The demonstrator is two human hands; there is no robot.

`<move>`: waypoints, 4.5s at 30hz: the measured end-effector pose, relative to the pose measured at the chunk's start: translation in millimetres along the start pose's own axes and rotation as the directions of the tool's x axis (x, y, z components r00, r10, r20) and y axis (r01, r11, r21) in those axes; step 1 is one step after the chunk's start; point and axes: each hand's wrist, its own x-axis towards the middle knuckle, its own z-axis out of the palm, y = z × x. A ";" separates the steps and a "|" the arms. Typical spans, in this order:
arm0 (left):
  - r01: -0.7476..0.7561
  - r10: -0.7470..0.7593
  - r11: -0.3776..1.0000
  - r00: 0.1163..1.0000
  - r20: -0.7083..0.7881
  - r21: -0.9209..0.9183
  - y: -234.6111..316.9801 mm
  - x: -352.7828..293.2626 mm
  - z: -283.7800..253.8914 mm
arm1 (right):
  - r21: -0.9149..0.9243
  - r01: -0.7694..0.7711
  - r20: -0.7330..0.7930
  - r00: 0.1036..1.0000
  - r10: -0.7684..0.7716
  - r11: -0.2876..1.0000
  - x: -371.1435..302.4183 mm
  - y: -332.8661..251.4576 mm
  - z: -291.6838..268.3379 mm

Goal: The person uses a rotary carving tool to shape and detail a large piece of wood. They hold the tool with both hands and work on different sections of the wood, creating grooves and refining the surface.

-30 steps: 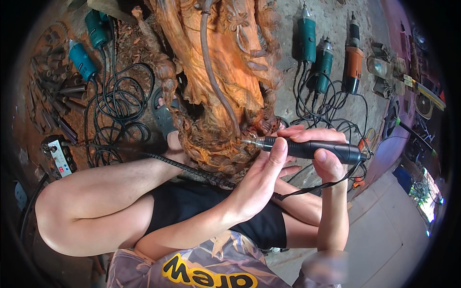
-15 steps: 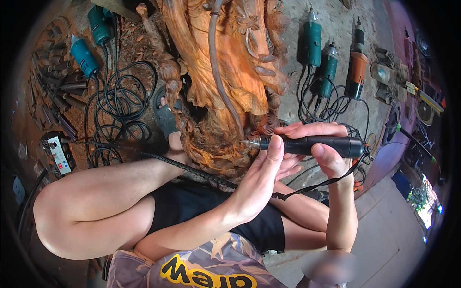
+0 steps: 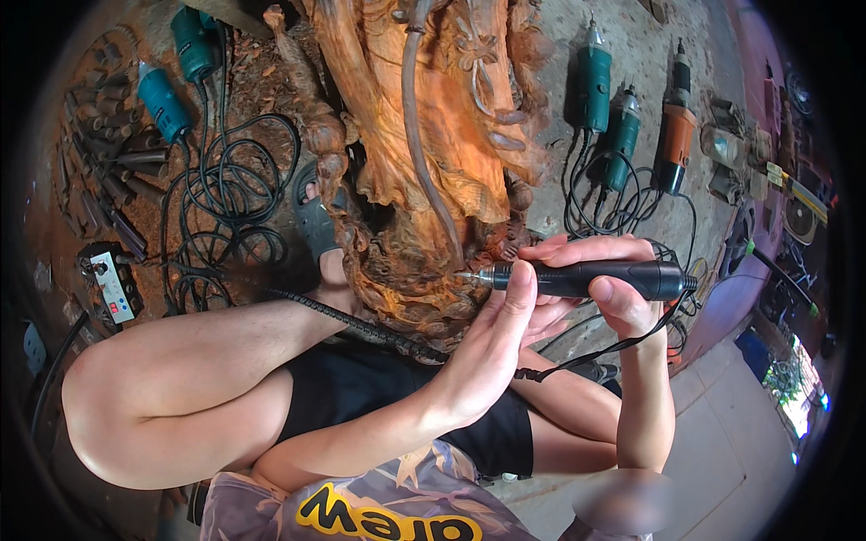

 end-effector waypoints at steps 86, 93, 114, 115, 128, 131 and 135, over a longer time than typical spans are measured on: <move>-0.167 0.197 0.952 0.976 0.097 -0.256 52.6 16.4 19.6 | 0.119 -0.057 0.001 0.998 0.058 0.991 54.1 -38.2 -10.8; -0.153 0.187 0.951 0.977 0.101 -0.270 50.4 20.6 14.9 | 0.048 -0.111 -0.005 0.994 0.111 0.993 58.0 -40.2 -10.2; -0.175 0.108 0.906 0.976 0.189 0.386 87.1 7.6 12.3 | -0.181 0.325 -0.091 0.934 -0.345 0.928 9.0 -18.0 16.0; -0.159 0.113 0.892 0.985 0.134 0.423 80.4 2.8 17.2 | -0.283 0.351 -0.129 0.909 -0.398 0.893 -3.8 -18.4 28.0; -0.061 0.072 0.606 0.997 0.021 0.793 34.7 -54.0 13.0 | 0.340 0.165 -0.537 0.842 0.048 0.926 -154.6 92.4 141.9; -0.037 0.068 0.678 0.998 -0.013 0.734 26.3 -70.1 -12.0 | 0.573 0.202 -0.376 0.926 0.036 0.794 -133.2 69.6 163.1; 0.013 -0.013 0.909 1.000 -0.001 0.416 12.5 -85.7 -41.0 | 0.617 0.281 -0.351 0.934 -0.062 0.735 -137.6 80.1 176.3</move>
